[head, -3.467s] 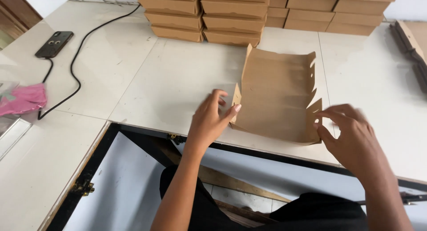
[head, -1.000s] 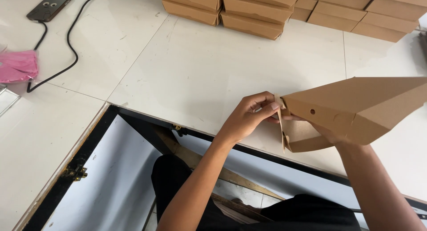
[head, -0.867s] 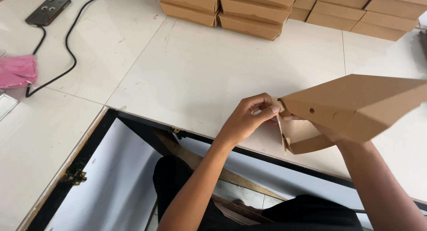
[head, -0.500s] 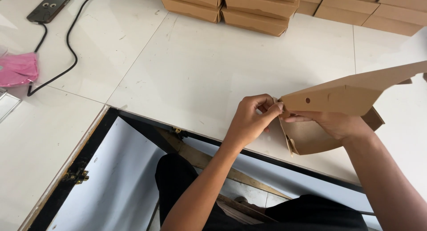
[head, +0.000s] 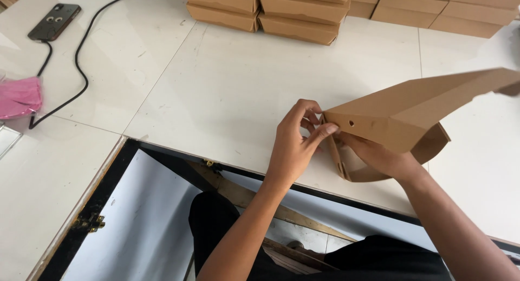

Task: Folding flat cardboard templates into boxes by bending sides and tucking tabs.

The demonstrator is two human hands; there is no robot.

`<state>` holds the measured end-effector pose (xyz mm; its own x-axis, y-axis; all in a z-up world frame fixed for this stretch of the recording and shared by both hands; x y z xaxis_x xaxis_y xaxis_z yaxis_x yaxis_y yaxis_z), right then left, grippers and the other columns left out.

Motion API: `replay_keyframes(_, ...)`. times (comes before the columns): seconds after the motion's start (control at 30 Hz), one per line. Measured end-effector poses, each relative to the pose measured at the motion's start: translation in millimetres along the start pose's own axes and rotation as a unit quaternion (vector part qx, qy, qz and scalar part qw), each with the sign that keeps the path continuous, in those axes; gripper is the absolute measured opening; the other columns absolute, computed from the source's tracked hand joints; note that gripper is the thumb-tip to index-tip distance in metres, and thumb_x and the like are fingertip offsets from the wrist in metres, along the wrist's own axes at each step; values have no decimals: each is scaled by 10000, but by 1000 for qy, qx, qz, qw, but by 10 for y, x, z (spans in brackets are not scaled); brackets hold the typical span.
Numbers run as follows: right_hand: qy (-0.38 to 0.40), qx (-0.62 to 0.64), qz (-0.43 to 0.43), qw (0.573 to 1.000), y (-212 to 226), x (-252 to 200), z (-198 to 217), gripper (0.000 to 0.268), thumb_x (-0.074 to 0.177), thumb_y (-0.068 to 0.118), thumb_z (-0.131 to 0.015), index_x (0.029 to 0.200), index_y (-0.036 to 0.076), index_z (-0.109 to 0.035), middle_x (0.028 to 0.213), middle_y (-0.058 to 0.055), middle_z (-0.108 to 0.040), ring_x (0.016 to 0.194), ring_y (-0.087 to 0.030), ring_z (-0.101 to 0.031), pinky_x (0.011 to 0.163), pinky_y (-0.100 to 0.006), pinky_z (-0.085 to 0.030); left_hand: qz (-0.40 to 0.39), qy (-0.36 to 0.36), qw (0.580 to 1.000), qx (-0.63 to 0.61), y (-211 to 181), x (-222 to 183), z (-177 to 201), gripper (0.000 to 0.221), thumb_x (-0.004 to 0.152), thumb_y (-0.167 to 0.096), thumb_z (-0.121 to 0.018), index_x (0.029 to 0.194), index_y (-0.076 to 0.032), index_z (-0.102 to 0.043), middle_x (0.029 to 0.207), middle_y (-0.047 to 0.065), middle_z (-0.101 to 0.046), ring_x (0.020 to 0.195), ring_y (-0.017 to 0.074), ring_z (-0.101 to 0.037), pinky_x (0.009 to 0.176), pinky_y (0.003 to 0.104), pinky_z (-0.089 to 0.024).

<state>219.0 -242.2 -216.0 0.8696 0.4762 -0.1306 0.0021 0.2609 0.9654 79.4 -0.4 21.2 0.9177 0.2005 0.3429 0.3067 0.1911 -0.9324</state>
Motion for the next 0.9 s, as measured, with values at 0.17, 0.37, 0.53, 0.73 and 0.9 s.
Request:
replay_keyframes(0.17,-13,23,1,1000,11,-135,56,260,906,296,-709,1043,81,-661,884,-35,-648,797,-173,-630,773,-350,-520,-44,35,998,2,-122,-11,-32,435,1013,-415,-600,1271,-67,-563,1057,155,-562,963,263,-664,624,389,-687)
replay_keyframes(0.37,-32,45,8,998,101,-315,144,274,923,283,-689,1089,66,-665,904,-51,-660,804,-185,-642,774,-358,-534,-36,74,994,71,-191,-58,-153,522,858,-284,-693,1308,-71,-538,1215,158,-543,1184,387,-595,835,483,-659)
replay_keyframes(0.53,-14,54,14,998,626,-305,-36,288,937,271,-673,1126,54,-669,921,-64,-671,809,-195,-652,776,-365,-547,-17,41,995,89,-263,-95,-104,437,783,-208,-681,1194,-99,-579,1118,136,-671,1155,344,-658,867,477,-641)
replay_keyframes(0.73,22,61,18,998,1819,-316,-562,309,955,258,-653,1172,39,-672,941,-80,-683,816,-207,-665,777,-373,-561,-59,-7,983,173,-361,-156,-20,418,801,-182,-592,1202,-71,-554,1076,179,-651,1058,400,-682,819,542,-633)
replay_keyframes(0.9,40,60,19,997,1988,-269,-664,329,969,247,-636,1210,27,-676,958,-93,-693,821,-217,-675,778,-380,-574,-75,1,973,220,-353,-161,-81,360,784,-206,-567,1132,-117,-545,978,126,-665,937,353,-718,737,568,-629)
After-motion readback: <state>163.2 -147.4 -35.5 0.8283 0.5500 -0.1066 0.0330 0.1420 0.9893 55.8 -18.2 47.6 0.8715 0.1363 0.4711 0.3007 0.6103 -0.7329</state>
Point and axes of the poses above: each hand's wrist, its own x-axis towards the middle knuckle, its own z-axis out of the back of the hand, y = z × x, the point moved 8 cm from there along x, towards the middle knuckle
